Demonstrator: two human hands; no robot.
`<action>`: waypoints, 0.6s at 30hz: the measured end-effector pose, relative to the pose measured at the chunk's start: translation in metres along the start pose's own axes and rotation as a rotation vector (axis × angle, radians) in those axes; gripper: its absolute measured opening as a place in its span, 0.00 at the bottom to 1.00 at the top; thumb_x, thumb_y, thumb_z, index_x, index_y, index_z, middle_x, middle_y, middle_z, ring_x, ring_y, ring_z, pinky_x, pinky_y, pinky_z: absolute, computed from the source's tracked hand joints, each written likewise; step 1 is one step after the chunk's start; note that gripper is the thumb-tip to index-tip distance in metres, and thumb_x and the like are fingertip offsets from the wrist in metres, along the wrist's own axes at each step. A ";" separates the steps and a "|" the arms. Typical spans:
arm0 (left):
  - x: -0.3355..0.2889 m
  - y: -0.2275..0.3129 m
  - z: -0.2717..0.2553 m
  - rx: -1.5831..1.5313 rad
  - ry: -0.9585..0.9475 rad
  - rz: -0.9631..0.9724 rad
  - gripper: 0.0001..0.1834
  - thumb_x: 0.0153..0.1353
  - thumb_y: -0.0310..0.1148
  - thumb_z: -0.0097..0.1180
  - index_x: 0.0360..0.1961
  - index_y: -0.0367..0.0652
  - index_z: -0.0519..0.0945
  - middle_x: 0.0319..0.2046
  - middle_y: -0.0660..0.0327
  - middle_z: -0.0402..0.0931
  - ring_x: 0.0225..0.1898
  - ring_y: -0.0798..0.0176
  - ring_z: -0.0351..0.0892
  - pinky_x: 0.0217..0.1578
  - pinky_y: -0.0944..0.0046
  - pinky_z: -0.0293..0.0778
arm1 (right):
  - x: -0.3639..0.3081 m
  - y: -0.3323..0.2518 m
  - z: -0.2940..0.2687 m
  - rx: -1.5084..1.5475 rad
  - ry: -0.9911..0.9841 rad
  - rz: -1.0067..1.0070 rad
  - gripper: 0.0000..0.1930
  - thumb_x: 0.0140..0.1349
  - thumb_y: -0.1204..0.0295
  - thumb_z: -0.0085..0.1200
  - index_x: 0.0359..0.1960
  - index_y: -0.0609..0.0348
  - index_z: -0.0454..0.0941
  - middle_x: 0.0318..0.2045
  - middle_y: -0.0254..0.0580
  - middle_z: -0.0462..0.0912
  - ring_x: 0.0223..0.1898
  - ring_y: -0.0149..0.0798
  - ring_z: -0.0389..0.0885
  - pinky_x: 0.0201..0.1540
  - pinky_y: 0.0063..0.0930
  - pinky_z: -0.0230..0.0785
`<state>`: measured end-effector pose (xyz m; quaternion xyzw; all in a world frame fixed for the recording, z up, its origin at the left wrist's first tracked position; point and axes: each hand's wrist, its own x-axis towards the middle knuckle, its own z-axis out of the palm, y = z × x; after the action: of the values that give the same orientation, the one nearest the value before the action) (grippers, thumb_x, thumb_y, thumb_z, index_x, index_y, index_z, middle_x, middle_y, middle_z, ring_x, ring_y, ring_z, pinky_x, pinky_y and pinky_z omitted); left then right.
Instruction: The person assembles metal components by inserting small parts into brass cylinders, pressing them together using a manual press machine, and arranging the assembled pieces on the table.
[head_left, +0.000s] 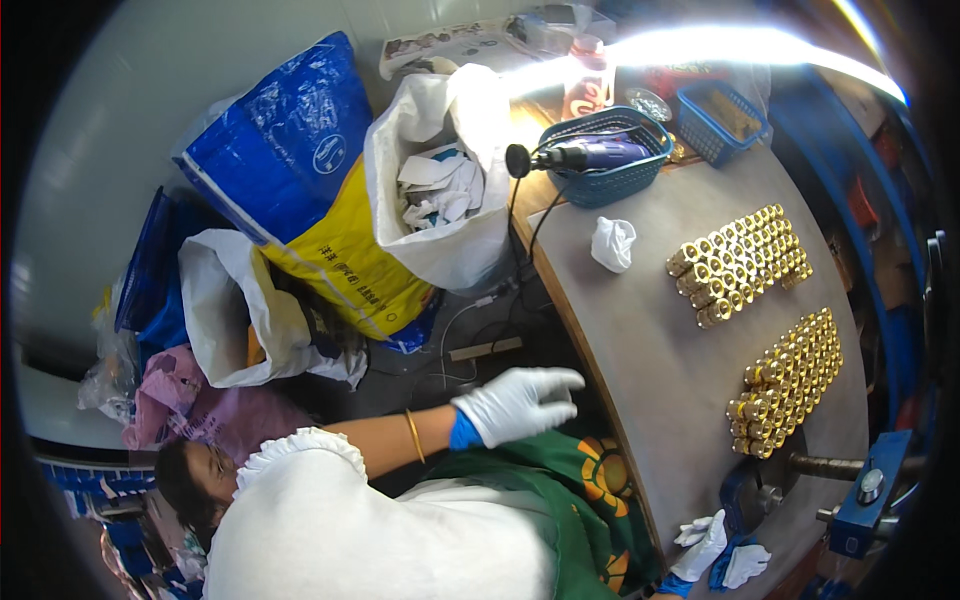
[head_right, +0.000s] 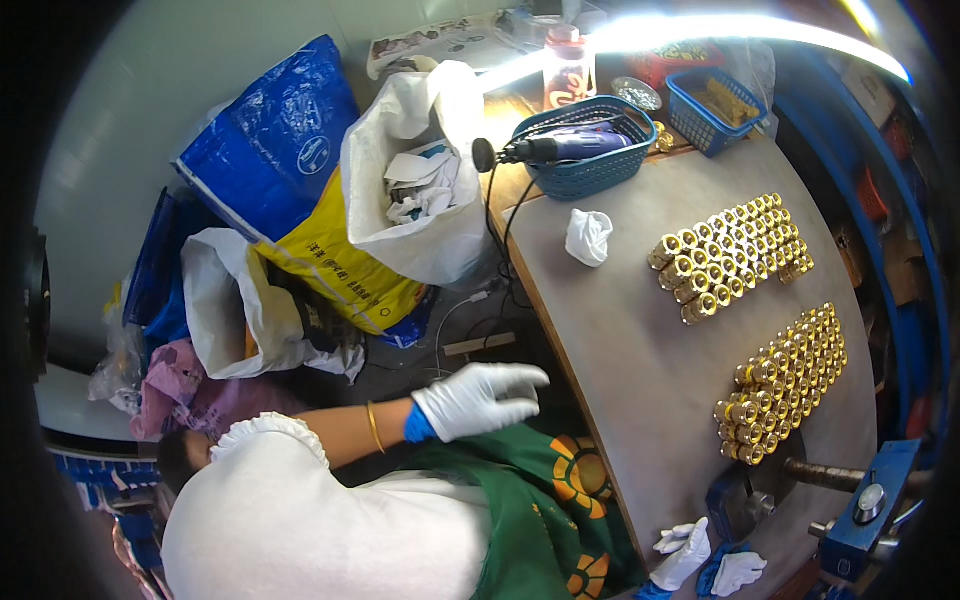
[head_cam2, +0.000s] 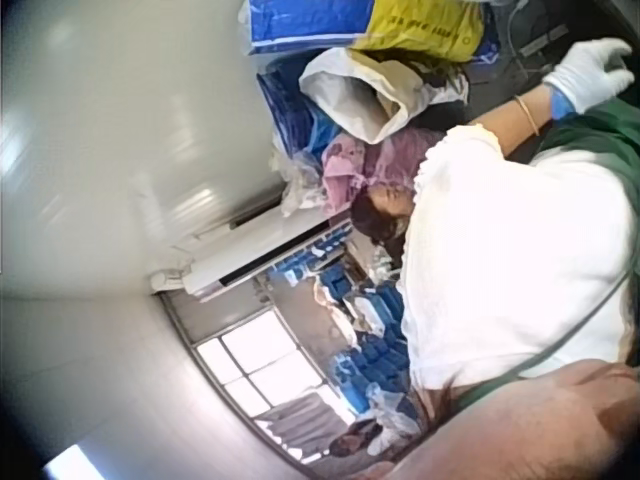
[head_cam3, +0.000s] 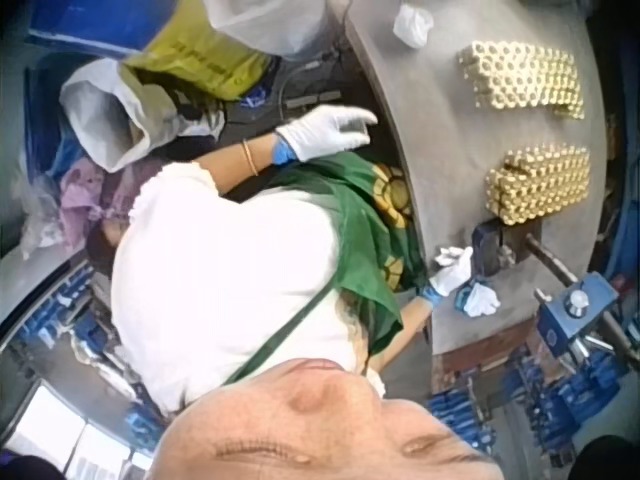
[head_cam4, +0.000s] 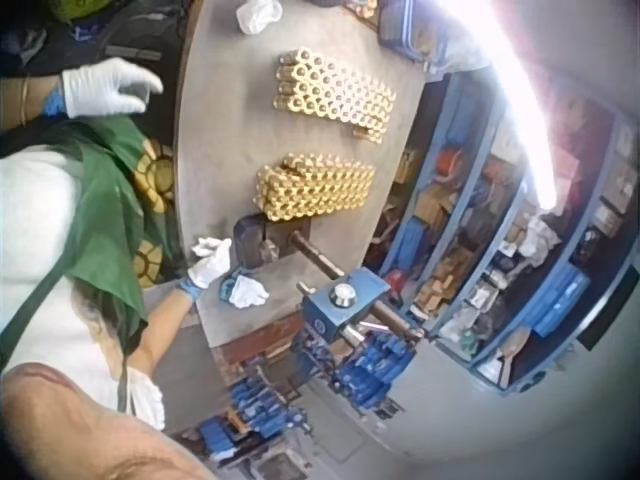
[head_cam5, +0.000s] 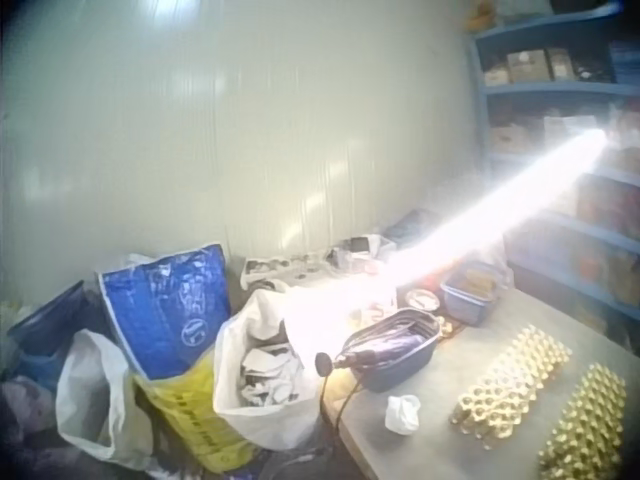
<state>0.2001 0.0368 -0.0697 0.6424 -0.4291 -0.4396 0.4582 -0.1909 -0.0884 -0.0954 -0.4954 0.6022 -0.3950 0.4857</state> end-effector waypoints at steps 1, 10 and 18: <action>-0.007 -0.009 0.009 0.038 -0.034 -0.011 0.22 0.61 0.31 0.60 0.56 0.40 0.74 0.39 0.56 0.81 0.41 0.66 0.80 0.45 0.65 0.76 | 0.000 0.000 0.000 -0.002 -0.008 -0.009 0.26 0.69 0.52 0.47 0.17 0.57 0.71 0.05 0.35 0.65 0.07 0.31 0.65 0.15 0.23 0.61; -0.021 -0.048 0.019 0.313 -0.053 0.069 0.23 0.59 0.38 0.58 0.55 0.42 0.75 0.39 0.49 0.80 0.41 0.48 0.81 0.44 0.56 0.76 | 0.022 0.007 -0.003 0.040 -0.055 0.039 0.26 0.69 0.53 0.48 0.17 0.58 0.71 0.04 0.35 0.63 0.05 0.32 0.63 0.12 0.24 0.62; -0.023 -0.045 0.028 0.343 -0.083 0.140 0.25 0.59 0.39 0.56 0.56 0.41 0.74 0.40 0.49 0.80 0.42 0.48 0.80 0.46 0.55 0.76 | 0.034 0.009 -0.011 0.045 -0.023 0.033 0.26 0.68 0.52 0.49 0.17 0.57 0.72 0.04 0.35 0.63 0.05 0.33 0.63 0.11 0.26 0.61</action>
<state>0.1738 0.0624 -0.1142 0.6611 -0.5599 -0.3531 0.3532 -0.2044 -0.1196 -0.1081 -0.4787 0.5958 -0.3947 0.5100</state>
